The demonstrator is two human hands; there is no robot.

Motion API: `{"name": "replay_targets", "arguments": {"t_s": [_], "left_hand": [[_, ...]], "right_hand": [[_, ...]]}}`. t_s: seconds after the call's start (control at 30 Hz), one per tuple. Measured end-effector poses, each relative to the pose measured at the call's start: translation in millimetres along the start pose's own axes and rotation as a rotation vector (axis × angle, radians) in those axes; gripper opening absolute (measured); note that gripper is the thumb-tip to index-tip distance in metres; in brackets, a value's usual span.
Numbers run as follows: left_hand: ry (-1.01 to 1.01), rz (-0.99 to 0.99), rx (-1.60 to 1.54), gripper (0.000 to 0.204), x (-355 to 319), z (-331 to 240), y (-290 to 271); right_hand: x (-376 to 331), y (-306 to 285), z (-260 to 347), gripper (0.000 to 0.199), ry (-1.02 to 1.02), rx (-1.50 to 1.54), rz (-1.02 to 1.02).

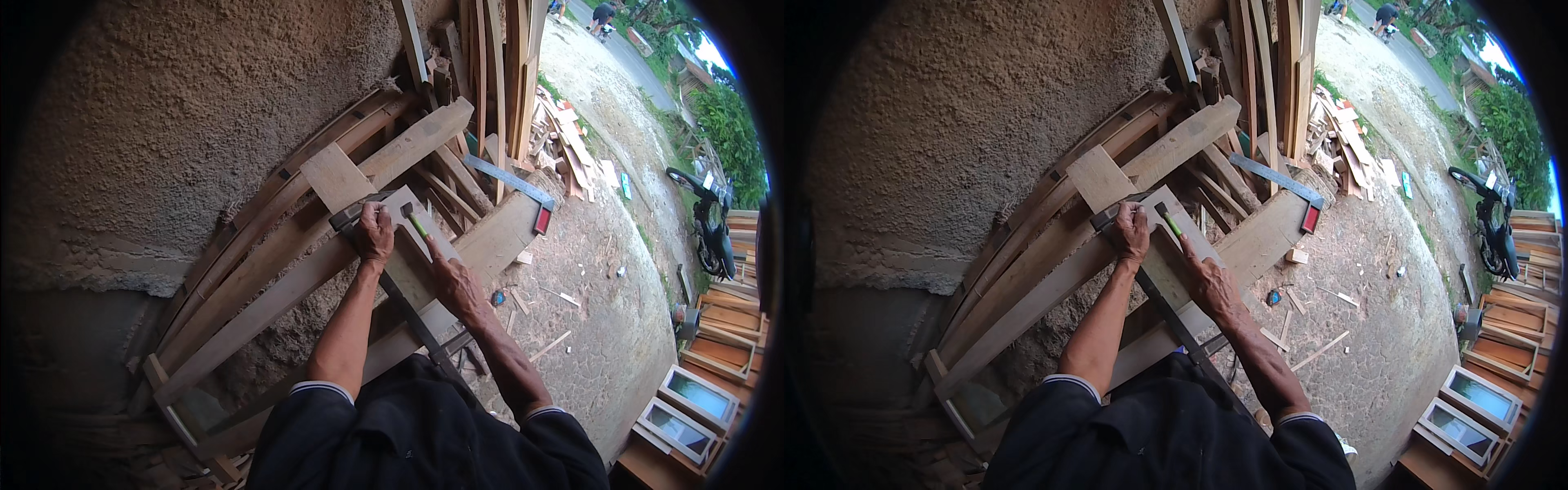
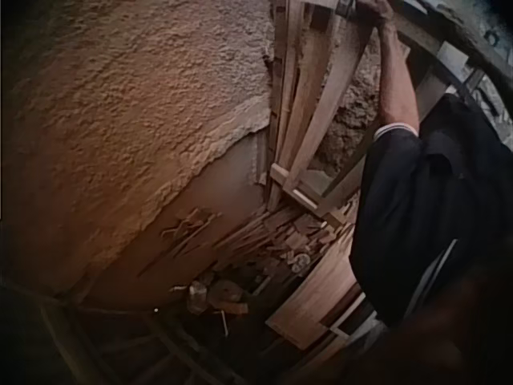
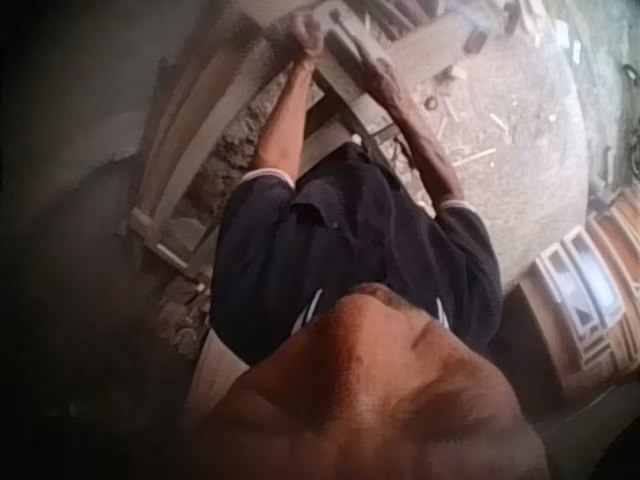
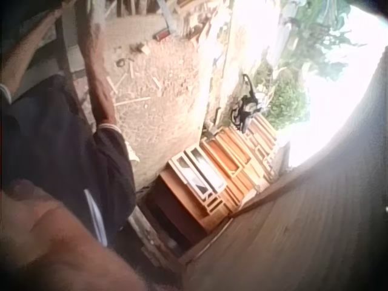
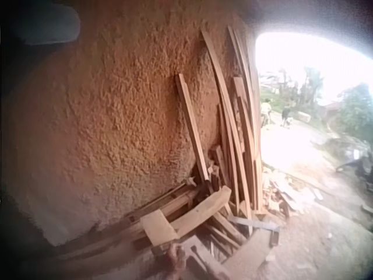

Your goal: The person assembles a wooden frame by hand, using a hammer to drive nails into the joints. They repeatedly position the frame, hammer nails, and adjust the pieces to secure the structure.

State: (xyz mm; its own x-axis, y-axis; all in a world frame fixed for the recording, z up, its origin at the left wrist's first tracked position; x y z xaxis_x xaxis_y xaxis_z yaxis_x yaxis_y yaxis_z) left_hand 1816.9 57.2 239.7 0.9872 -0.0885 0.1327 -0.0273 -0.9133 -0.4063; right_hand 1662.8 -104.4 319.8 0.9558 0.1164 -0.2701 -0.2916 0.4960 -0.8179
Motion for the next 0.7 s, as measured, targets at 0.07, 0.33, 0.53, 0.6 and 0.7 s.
{"name": "replay_targets", "arguments": {"t_s": [0.07, 0.33, 0.53, 0.6, 0.7], "left_hand": [[-0.032, 0.011, -0.009, 0.021, 0, 0, 1], [-0.016, 0.043, -0.035, 0.028, -5, -19, -5], [-0.014, 0.439, -0.277, 0.061, -49, -59, 34], [-0.068, 0.480, -0.360, 0.061, -56, -62, 39], [-0.123, 0.574, -0.223, 0.067, -59, -59, 37]], "right_hand": [[1, -2, 1, 0.072, -0.021, -0.023, -0.062], [7, -8, 8, 0.067, 0.092, 0.061, -0.077], [24, 2, 7, 0.035, -0.006, 0.351, -0.269], [28, 7, 3, 0.024, -0.004, 0.368, -0.279], [28, 12, -4, 0.018, 0.004, 0.364, -0.253]]}}
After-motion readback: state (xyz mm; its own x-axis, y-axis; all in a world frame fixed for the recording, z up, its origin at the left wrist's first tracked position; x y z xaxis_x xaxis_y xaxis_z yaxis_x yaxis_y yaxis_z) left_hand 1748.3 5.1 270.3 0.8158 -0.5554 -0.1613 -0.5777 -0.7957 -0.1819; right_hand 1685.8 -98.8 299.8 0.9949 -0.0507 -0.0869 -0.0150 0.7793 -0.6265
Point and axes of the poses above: each hand's wrist, its own x-axis towards the middle knuckle, its own y-axis out of the palm, z = x × y, the point moved 3 cm from there along x, towards the middle knuckle, and after that the axes turned 9 degrees about z, right-handed, at the moved point
